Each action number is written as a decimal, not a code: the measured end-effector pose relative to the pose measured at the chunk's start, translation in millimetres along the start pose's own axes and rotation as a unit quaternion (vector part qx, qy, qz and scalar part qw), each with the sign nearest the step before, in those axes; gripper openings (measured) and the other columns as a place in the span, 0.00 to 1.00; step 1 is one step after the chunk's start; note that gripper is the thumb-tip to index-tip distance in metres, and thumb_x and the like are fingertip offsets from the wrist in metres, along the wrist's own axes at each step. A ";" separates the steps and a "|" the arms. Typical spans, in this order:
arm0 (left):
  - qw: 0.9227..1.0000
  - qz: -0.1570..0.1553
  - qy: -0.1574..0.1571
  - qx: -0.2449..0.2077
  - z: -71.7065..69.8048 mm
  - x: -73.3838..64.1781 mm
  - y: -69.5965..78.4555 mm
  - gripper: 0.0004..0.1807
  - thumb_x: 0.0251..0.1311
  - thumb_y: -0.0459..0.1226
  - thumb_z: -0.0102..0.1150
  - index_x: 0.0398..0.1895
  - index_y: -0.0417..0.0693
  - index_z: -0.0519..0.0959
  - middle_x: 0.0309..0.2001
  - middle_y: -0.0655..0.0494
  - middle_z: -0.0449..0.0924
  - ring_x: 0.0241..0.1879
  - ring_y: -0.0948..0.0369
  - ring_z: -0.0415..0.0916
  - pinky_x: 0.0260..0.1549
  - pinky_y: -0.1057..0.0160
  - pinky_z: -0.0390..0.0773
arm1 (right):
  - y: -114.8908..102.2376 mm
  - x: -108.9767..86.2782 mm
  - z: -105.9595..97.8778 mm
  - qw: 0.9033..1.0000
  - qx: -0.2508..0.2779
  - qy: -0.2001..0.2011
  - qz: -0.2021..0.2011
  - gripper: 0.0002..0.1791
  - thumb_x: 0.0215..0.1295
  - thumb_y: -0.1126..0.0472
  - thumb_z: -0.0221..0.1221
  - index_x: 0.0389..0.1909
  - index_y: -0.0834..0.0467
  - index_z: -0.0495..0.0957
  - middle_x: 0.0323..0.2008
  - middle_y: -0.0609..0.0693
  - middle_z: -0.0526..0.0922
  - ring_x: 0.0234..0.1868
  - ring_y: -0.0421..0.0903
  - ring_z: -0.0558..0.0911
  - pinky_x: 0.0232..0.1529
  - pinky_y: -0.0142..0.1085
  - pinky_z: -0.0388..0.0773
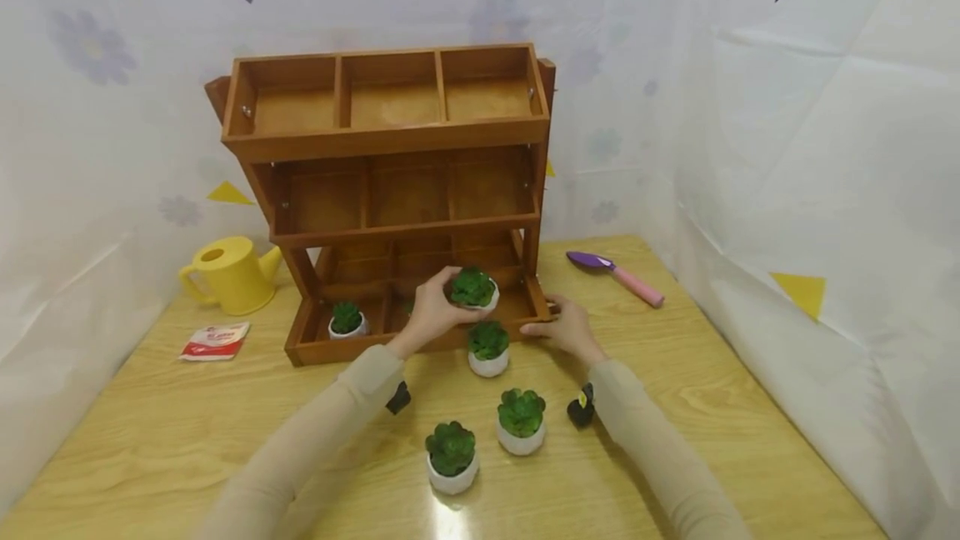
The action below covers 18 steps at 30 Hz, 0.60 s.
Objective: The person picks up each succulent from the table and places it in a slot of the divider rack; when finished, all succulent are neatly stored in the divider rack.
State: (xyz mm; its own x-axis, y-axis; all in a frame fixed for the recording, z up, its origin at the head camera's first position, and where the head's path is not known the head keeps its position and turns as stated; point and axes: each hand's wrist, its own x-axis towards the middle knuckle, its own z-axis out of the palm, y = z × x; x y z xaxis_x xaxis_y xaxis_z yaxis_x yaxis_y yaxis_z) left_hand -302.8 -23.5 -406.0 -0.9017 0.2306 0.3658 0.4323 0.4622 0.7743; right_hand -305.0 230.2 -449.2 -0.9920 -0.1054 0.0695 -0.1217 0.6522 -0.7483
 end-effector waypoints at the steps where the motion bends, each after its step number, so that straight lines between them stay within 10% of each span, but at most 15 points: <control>1: 1.000 -0.001 0.001 -0.003 1.5 1.3 -0.7 0.35 0.43 0.43 0.77 0.57 0.45 0.73 0.50 0.49 0.80 0.49 0.54 0.78 0.49 0.55 0.78 | -0.5 -0.1 0.2 1.000 0.000 0.001 0.001 0.45 0.51 0.45 0.70 0.66 0.64 0.66 0.55 0.69 0.76 0.53 0.63 0.78 0.49 0.52 0.78; 18: 0.999 -0.045 -0.002 0.003 27.1 16.5 -5.0 0.36 0.43 0.43 0.77 0.57 0.43 0.74 0.51 0.48 0.80 0.52 0.51 0.76 0.51 0.53 0.77 | 3.3 2.5 0.9 1.000 -0.006 0.000 0.007 0.47 0.50 0.43 0.70 0.66 0.64 0.66 0.55 0.69 0.76 0.53 0.63 0.78 0.48 0.51 0.78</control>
State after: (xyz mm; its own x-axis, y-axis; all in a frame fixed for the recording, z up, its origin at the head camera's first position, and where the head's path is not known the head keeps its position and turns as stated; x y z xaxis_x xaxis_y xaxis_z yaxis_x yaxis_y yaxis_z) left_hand -319.6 1.3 -417.8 -0.9366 0.1919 0.2931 0.3502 0.4856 0.8010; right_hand -307.8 231.4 -452.1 -0.9936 -0.0958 0.0600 -0.1086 0.6617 -0.7418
